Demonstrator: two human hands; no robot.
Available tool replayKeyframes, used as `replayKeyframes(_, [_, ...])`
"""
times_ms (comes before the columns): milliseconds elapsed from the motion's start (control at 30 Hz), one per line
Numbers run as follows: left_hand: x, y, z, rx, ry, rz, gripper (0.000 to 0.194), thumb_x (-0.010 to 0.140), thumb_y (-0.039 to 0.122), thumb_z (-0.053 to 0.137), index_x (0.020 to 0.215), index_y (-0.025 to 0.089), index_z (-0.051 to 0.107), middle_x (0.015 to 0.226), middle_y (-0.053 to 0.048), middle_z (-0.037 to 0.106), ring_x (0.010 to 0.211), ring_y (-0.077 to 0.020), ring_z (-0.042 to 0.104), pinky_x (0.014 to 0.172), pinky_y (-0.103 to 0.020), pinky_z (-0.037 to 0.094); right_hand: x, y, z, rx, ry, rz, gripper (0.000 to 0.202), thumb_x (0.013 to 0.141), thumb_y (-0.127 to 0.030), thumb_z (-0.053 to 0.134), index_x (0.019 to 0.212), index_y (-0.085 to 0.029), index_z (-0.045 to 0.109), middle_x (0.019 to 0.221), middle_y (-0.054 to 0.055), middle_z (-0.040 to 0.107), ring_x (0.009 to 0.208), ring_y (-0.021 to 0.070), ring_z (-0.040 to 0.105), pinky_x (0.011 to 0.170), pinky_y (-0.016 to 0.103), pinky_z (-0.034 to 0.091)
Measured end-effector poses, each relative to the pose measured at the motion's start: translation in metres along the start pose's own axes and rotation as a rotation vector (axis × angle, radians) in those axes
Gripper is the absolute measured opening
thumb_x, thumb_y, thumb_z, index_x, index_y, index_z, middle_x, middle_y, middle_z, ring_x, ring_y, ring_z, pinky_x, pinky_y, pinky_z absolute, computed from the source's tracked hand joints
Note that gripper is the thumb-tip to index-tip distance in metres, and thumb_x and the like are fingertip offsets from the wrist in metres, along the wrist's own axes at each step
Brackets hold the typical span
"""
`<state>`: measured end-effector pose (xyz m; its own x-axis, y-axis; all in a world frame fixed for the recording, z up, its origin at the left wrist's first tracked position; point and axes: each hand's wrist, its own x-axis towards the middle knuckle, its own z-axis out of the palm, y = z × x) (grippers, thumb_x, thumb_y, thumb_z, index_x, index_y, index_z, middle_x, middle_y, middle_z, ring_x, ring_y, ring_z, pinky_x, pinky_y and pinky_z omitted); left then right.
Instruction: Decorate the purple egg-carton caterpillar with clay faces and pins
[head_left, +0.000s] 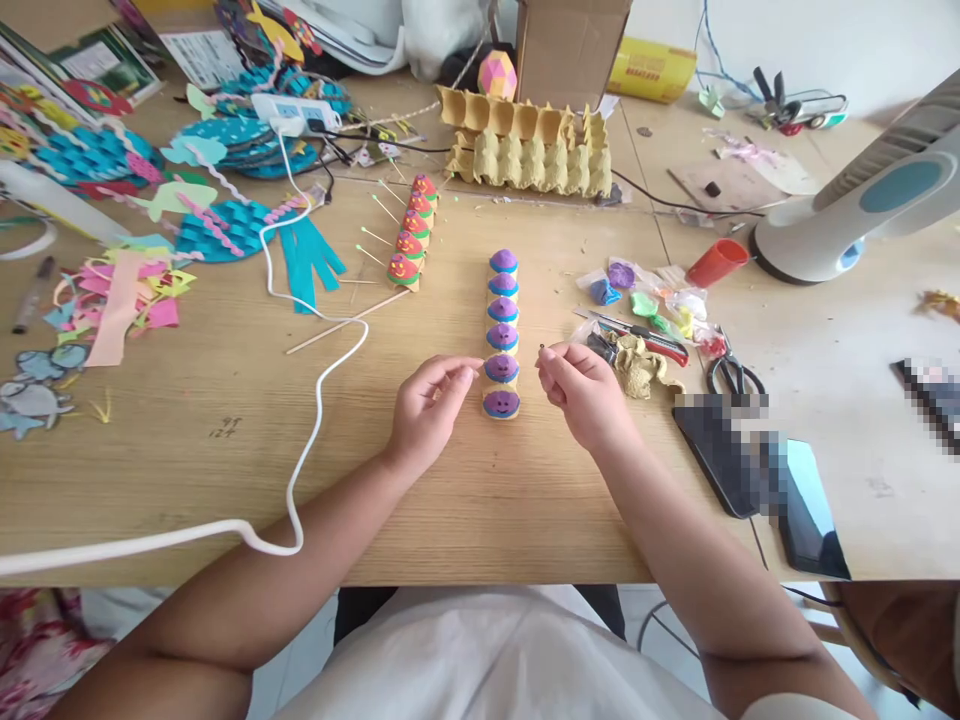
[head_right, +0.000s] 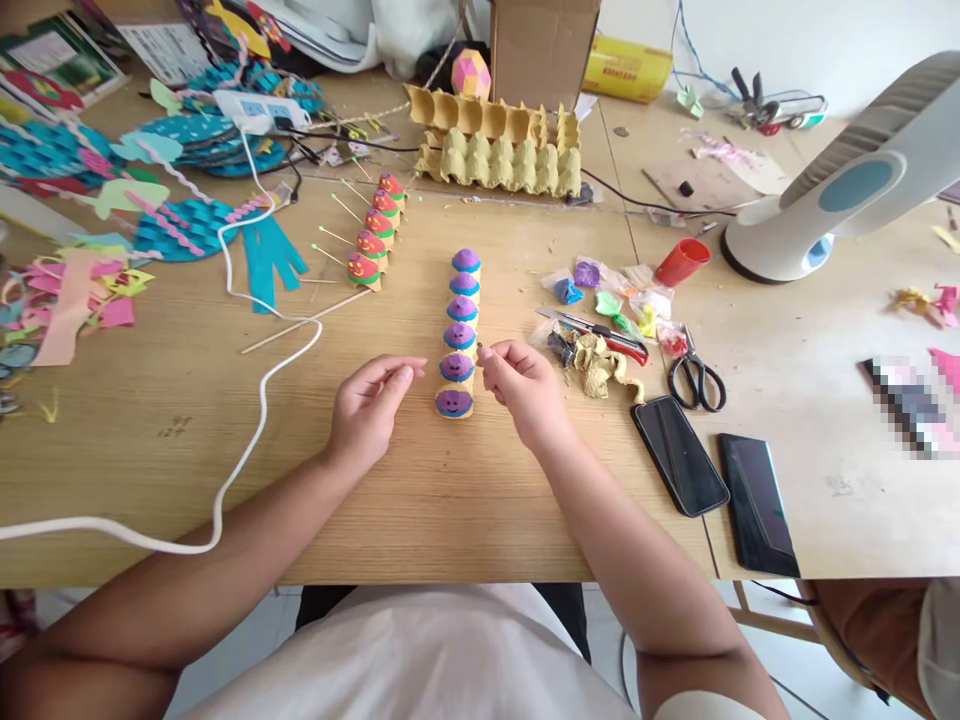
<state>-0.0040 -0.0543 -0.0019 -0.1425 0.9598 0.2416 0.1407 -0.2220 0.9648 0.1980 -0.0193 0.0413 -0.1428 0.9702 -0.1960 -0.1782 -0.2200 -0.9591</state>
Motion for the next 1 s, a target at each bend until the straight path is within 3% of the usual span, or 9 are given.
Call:
replayKeyframes(233, [0.013, -0.001, 0.006, -0.028, 0.058, -0.154, 0.027, 0.095, 0.042, 0.070, 0.113, 0.023, 0.077, 0.110, -0.007, 0.078, 0.102, -0.0181, 0.071, 0.090, -0.029, 0.056, 0.047, -0.005, -0.012, -0.222, 0.008, -0.071, 0.045, 0.077, -0.059, 0.081, 0.073, -0.021, 0.058, 0.060, -0.005, 0.054, 0.053, 0.0080, 0.037, 0.051, 0.026, 0.024])
replayKeyframes(467, [0.083, -0.023, 0.027, -0.032, 0.072, -0.131, 0.024, 0.092, 0.020, 0.061, 0.111, 0.020, 0.075, 0.119, -0.008, 0.079, 0.113, -0.0197, 0.073, 0.105, -0.036, 0.056, 0.092, 0.007, -0.011, -0.351, -0.043, -0.092, 0.047, 0.074, -0.062, 0.081, 0.074, -0.021, 0.059, 0.065, -0.003, 0.057, 0.055, 0.0084, 0.037, 0.052, 0.027, 0.025])
replayKeyframes(600, [0.113, -0.025, 0.039, 0.079, -0.010, 0.026, 0.027, 0.091, 0.012, 0.056, 0.108, 0.019, 0.077, 0.117, -0.006, 0.080, 0.113, -0.0192, 0.073, 0.105, -0.036, 0.056, 0.105, 0.011, -0.011, -0.324, -0.046, -0.106, 0.042, 0.078, -0.058, 0.078, 0.074, -0.022, 0.057, 0.062, -0.005, 0.049, 0.055, 0.0088, 0.034, 0.053, 0.027, 0.023])
replayKeyframes(733, [0.120, -0.026, 0.042, 0.165, -0.064, 0.161, 0.030, 0.095, 0.012, 0.051, 0.108, 0.019, 0.078, 0.115, -0.006, 0.080, 0.113, -0.0197, 0.073, 0.104, -0.036, 0.056, 0.105, 0.013, -0.012, -0.398, -0.090, -0.091, 0.037, 0.082, -0.054, 0.073, 0.073, -0.021, 0.057, 0.059, -0.007, 0.042, 0.054, 0.0093, 0.031, 0.053, 0.027, 0.022])
replayKeyframes(1000, [0.118, -0.042, 0.038, 0.242, -0.094, 0.220, 0.030, 0.098, 0.016, 0.052, 0.112, 0.020, 0.078, 0.117, -0.006, 0.080, 0.114, -0.0208, 0.072, 0.107, -0.038, 0.054, 0.104, 0.008, -0.011, -0.596, -0.124, -0.099, 0.031, 0.083, -0.048, 0.069, 0.075, -0.019, 0.063, 0.063, -0.005, 0.049, 0.060, 0.0107, 0.038, 0.057, 0.028, 0.028])
